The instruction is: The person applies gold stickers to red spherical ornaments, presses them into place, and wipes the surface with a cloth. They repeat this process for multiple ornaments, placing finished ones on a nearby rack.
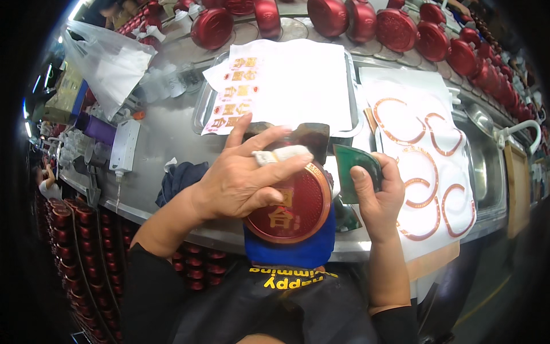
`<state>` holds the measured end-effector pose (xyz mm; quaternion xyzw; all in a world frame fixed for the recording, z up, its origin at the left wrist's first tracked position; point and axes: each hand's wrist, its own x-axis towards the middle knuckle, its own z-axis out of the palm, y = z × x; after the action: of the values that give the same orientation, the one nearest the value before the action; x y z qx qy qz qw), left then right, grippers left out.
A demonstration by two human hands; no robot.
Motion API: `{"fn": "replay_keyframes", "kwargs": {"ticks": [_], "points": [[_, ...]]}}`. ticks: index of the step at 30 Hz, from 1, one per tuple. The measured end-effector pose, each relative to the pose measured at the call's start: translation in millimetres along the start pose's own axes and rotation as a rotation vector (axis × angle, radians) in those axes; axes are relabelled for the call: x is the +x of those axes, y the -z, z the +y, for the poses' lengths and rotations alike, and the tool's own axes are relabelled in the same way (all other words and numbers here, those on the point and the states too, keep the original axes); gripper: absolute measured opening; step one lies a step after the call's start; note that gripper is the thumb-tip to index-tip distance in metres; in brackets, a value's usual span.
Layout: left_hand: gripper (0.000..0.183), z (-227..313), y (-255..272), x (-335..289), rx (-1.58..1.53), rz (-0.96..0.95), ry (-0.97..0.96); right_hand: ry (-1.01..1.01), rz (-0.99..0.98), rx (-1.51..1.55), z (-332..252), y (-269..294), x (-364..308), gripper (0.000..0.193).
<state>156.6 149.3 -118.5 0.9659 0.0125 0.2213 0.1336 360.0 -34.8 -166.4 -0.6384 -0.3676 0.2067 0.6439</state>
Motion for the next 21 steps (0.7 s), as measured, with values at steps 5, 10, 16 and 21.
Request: {"fn": "replay_keyframes", "kwargs": {"ticks": [5,10,16,21], "points": [[0.048,25.2,-15.3,25.6,0.0,-0.058,-0.229,0.022,0.069,0.002,0.9,21.8,-18.1,0.025],[0.054,70.5,-35.5,-15.2,0.072,-0.081,-0.257,0.047,0.057,-0.065,-6.4,26.0,-38.5,0.024],[0.062,104.8,-61.0,-108.9,0.287,0.134,0.154,0.268,-0.16,-0.232,-13.3,-11.3,-79.5,0.02],[0.065,105.7,-76.1,-124.1,0.075,0.333,0.423,0.326,-0.057,-0.252,2.2,-19.9,-72.1,0.021]]}}
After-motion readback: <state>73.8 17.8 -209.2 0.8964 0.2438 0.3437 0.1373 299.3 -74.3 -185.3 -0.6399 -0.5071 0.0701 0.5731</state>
